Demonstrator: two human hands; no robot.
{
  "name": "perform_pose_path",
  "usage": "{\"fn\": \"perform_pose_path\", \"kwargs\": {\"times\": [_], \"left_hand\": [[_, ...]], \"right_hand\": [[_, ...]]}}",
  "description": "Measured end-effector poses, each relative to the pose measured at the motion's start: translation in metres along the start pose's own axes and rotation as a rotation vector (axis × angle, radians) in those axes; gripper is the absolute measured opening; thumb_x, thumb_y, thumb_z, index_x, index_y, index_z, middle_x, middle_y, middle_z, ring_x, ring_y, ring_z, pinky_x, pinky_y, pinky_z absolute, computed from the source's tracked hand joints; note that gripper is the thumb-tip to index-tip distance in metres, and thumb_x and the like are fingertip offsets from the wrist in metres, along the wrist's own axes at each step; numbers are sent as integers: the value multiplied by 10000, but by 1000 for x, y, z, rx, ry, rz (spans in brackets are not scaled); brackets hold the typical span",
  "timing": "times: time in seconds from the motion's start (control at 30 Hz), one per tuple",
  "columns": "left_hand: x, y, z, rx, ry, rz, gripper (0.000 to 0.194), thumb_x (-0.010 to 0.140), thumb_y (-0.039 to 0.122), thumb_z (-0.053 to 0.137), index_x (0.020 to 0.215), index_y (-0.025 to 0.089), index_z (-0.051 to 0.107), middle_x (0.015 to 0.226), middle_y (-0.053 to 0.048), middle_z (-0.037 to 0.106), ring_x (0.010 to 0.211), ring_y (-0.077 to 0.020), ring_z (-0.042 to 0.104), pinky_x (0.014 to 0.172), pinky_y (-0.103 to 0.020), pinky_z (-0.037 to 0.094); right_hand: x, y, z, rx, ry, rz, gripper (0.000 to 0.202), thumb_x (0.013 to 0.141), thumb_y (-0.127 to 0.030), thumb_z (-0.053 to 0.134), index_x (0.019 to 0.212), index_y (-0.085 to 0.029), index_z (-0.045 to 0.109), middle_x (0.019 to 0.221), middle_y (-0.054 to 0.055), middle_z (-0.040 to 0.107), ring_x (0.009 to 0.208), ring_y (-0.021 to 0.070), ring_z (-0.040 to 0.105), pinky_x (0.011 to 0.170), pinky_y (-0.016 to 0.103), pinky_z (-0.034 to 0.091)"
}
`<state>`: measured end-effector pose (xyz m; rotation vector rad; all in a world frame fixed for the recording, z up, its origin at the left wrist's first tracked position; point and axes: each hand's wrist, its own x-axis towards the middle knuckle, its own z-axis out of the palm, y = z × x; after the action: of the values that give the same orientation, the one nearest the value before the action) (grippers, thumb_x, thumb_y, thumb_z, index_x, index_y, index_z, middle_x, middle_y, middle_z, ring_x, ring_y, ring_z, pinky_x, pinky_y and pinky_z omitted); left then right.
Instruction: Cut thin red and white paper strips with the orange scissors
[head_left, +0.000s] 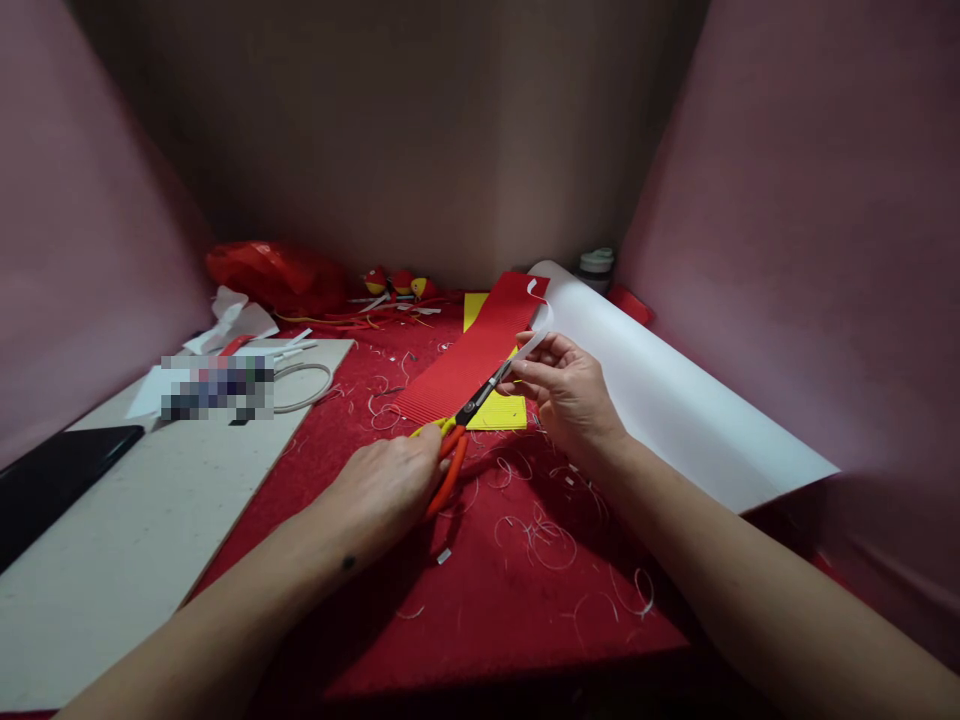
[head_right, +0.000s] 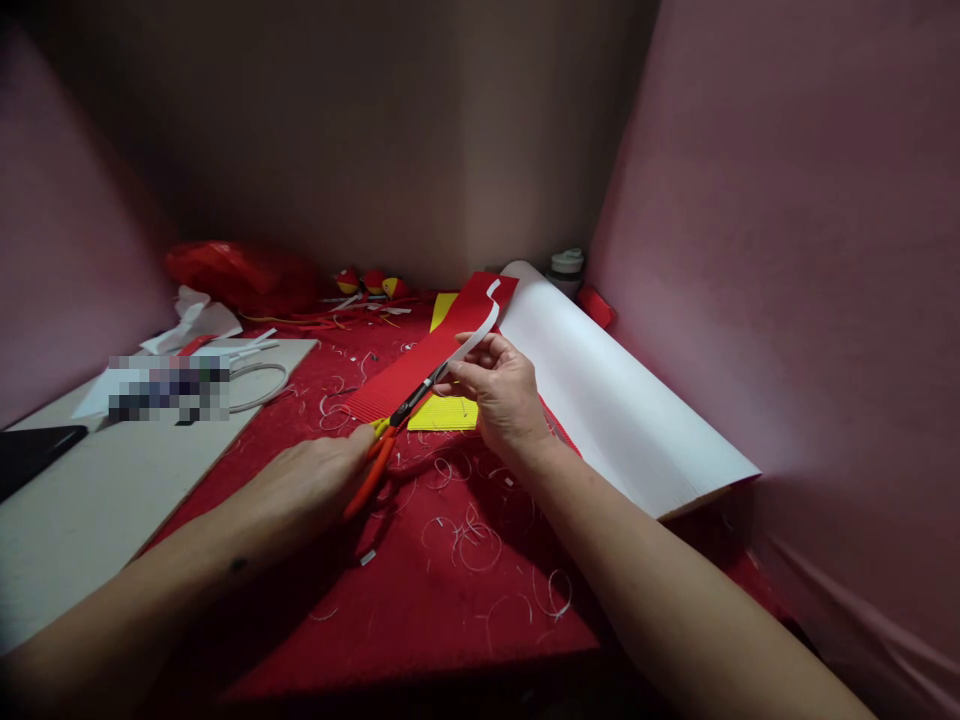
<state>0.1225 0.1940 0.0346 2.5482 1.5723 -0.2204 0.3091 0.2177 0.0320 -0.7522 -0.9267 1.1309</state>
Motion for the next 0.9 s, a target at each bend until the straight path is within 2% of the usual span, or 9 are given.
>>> {"fn": "perform_pose_path", "kwargs": {"times": [0.33, 0.53, 0.9], "left_hand": [[-1, 3, 1, 48, 5, 24, 230, 818, 372, 290, 909, 196, 406, 737, -112, 637, 652, -313, 634, 523, -384, 422], [0, 4, -1, 71, -5, 17, 169, 821, 304, 285, 902, 195, 385, 785, -115, 650, 710, -314, 643, 551, -390, 439], [3, 3, 3, 47, 37, 20, 230, 844, 293, 246, 910, 189, 440, 774, -126, 649, 737, -314, 641, 571, -392, 454]], "right_hand": [[-3, 6, 0, -21, -73, -11, 302, 614, -99, 631, 891, -179, 539, 646, -52, 540, 557, 111, 604, 560, 286, 538], [-4, 6, 0, -21, -64, -11, 302, 618, -97, 626, 894, -177, 535, 654, -53, 534, 531, 97, 589, 562, 285, 537], [-4, 7, 0, -32, -43, -3, 309, 601, -99, 630, 887, -175, 540, 655, -51, 537, 557, 110, 599, 565, 286, 538]]}}
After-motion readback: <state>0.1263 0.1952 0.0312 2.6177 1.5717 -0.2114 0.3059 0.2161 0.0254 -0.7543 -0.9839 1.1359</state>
